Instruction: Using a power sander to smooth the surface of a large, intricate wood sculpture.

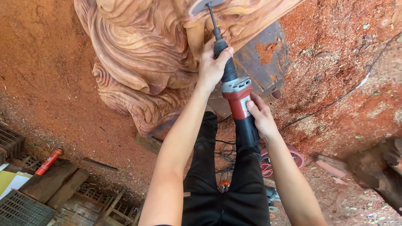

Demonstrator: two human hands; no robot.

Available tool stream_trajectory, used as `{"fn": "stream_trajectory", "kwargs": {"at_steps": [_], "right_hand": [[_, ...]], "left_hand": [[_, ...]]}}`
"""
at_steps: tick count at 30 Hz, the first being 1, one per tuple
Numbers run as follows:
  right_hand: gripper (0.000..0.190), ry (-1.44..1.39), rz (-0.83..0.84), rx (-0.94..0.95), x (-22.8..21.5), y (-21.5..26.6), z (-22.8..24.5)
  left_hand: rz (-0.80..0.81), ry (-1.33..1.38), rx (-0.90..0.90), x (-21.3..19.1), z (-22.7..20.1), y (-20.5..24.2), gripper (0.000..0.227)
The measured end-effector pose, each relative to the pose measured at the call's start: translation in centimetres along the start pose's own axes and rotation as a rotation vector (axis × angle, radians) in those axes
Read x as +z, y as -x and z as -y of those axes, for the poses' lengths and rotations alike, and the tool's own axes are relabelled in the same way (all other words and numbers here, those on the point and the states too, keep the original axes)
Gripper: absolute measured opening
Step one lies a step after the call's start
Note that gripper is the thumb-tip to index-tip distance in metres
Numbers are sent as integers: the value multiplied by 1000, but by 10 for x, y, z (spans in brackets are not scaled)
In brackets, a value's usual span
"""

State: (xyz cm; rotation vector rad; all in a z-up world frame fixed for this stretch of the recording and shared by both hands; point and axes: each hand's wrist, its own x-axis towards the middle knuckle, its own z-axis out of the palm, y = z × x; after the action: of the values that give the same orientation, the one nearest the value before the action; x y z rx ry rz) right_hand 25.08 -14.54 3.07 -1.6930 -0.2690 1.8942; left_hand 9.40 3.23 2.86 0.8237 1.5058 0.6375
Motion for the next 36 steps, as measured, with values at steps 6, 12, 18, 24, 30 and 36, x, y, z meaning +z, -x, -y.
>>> {"fn": "stream_trajectory", "kwargs": {"at_steps": [6,12,18,24,30,36], "right_hand": [[87,-26,47,-51,4,-8,4],[80,-28,56,-85,8,-13,3],[78,-26,66,-33,-4,-5,5],[81,58,86,-56,-10,1,3],[87,127,89,-31,-14,4,6],[67,45,57,-215,-24,-3,-10]], "left_hand": [[-46,-104,-66,-1,0,-10,43],[-75,-171,-46,-3,-12,-8,43],[-76,-195,17,0,15,-9,44],[-98,-137,-23,3,20,-1,39],[-106,-133,-35,3,19,5,41],[-141,-48,129,9,43,-2,27]]}}
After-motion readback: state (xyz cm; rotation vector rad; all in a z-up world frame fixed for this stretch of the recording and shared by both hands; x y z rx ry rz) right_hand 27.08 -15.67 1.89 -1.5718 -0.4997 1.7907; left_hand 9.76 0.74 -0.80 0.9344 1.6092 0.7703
